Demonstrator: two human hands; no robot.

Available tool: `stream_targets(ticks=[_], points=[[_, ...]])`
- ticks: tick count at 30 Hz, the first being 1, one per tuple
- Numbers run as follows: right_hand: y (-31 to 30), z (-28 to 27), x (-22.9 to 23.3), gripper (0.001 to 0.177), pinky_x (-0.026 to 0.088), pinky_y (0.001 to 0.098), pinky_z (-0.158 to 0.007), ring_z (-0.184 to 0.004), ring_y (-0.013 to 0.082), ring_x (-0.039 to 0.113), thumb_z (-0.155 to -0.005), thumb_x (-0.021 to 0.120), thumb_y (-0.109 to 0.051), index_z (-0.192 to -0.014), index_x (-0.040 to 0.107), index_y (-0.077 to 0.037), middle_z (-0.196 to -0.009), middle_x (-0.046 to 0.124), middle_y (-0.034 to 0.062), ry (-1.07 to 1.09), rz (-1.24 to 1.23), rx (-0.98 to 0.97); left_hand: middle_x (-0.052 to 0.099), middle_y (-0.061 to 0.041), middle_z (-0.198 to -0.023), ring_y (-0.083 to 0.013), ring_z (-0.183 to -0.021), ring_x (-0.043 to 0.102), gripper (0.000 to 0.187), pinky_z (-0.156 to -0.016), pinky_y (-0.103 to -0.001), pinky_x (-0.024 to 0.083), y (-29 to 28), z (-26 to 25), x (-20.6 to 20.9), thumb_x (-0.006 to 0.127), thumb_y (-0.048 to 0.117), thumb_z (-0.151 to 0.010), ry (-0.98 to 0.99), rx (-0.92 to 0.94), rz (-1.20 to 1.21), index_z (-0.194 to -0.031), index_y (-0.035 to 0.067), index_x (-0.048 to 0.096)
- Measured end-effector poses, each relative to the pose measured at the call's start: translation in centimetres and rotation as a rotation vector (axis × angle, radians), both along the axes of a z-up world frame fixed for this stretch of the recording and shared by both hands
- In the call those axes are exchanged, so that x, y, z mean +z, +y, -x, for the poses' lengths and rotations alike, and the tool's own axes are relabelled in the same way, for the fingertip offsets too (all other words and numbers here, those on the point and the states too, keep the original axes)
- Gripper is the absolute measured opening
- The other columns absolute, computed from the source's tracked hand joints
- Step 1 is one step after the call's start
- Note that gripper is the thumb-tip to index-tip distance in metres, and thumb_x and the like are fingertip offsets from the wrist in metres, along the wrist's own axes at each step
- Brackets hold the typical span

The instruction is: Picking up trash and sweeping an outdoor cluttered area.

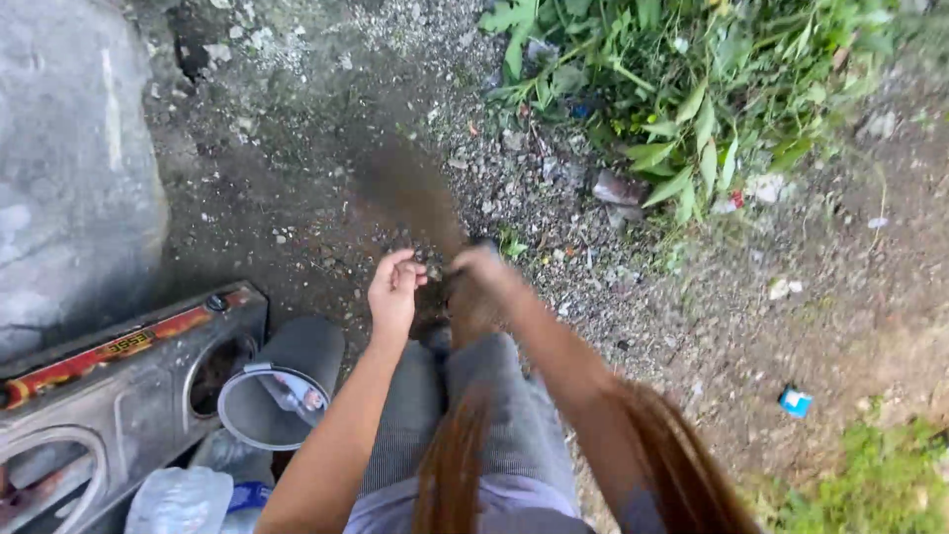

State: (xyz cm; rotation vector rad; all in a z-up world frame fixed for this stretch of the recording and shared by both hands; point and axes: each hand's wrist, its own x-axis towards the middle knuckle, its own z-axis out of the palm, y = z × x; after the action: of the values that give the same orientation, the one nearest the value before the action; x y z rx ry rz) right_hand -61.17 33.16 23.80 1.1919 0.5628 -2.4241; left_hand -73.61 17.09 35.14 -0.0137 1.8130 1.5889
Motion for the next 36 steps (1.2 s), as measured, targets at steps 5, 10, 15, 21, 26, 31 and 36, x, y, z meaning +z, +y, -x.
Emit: stream_targets(ticks=[5,10,15,21,26,31,36], points=[[4.6,0.4,11.5,0.028,0.06,0.0438,-0.065,-0.063,0.029,0.07,-0.085,0.066,-0.018,-0.095,0.066,0.008,-0.079,0.07,0.0194,-0.367,-0.31,-0.219,0.071,-0.008,-0.095,-0.0132,-0.079,0.067,0.021,-0.073,-0.027,0.055,3.0,1.9,-0.4,0.055,0.005,-0.104,-0.093,-0.013,0.081,-0.124,0.002,0.063],[-8.1,6.8,7.1,0.053,0.053,0.0391,-0.094,-0.109,0.0252,0.067,-0.073,0.078,-0.019,-0.122,0.067,-0.002,-0.119,0.073,0.0139,-0.07,-0.372,-0.06,0.07,-0.005,-0.095,-0.0112,-0.082,0.068,0.021,-0.077,-0.026,0.061,6.2,5.8,2.7,0.055,0.006,-0.106,0.043,-0.06,-0.043,-0.125,0.003,0.061],[2.8,6.3,-6.4,0.037,0.056,0.0418,-0.069,-0.076,0.0304,0.068,-0.086,0.077,-0.029,-0.109,0.068,-0.002,-0.095,0.069,0.0196,-0.162,0.069,-0.225,0.07,-0.005,-0.094,-0.0104,-0.08,0.066,0.021,-0.074,-0.026,0.059,8.1,12.3,1.5,0.054,0.007,-0.106,0.036,-0.08,-0.006,-0.125,0.003,0.062],[1.9,15.7,15.1,0.055,0.06,0.0418,-0.069,-0.074,0.0263,0.069,-0.07,0.079,-0.01,-0.12,0.057,0.0,-0.091,0.07,0.0133,-0.377,-0.479,-0.539,0.07,-0.005,-0.091,-0.0112,-0.075,0.065,0.021,-0.069,-0.027,0.057,9.6,20.0,0.7,0.054,0.008,-0.104,-0.083,-0.28,-0.036,-0.123,0.004,0.061],[-3.9,24.7,10.5,0.053,0.055,0.0492,-0.073,-0.077,0.0324,0.066,-0.068,0.079,-0.008,-0.117,0.062,0.0,-0.09,0.071,0.0143,-0.239,-0.075,-0.559,0.069,-0.006,-0.09,-0.0116,-0.076,0.065,0.017,-0.071,-0.027,0.057,11.2,26.4,4.2,0.058,0.007,-0.103,-0.022,-0.398,0.06,-0.119,0.003,0.06],[7.1,13.9,-14.0,0.042,0.051,0.0393,-0.045,-0.051,0.0268,0.061,-0.087,0.082,-0.038,-0.095,0.069,0.001,-0.074,0.066,0.0137,-0.071,0.371,-0.537,0.067,-0.005,-0.089,-0.011,-0.078,0.066,0.015,-0.072,-0.028,0.06,11.7,31.1,4.1,0.057,0.009,-0.103,-0.006,-0.592,0.032,-0.117,0.002,0.061],[3.8,12.9,18.2,0.068,0.061,0.0346,-0.072,-0.077,0.0211,0.07,-0.073,0.076,-0.016,-0.134,0.053,0.004,-0.102,0.07,0.0163,-0.488,-0.593,-0.59,0.068,-0.007,-0.087,-0.0122,-0.073,0.065,0.015,-0.068,-0.027,0.057,10.8,29.2,0.9,0.057,0.008,-0.103,-0.085,-0.711,0.073,-0.116,0.001,0.061]])
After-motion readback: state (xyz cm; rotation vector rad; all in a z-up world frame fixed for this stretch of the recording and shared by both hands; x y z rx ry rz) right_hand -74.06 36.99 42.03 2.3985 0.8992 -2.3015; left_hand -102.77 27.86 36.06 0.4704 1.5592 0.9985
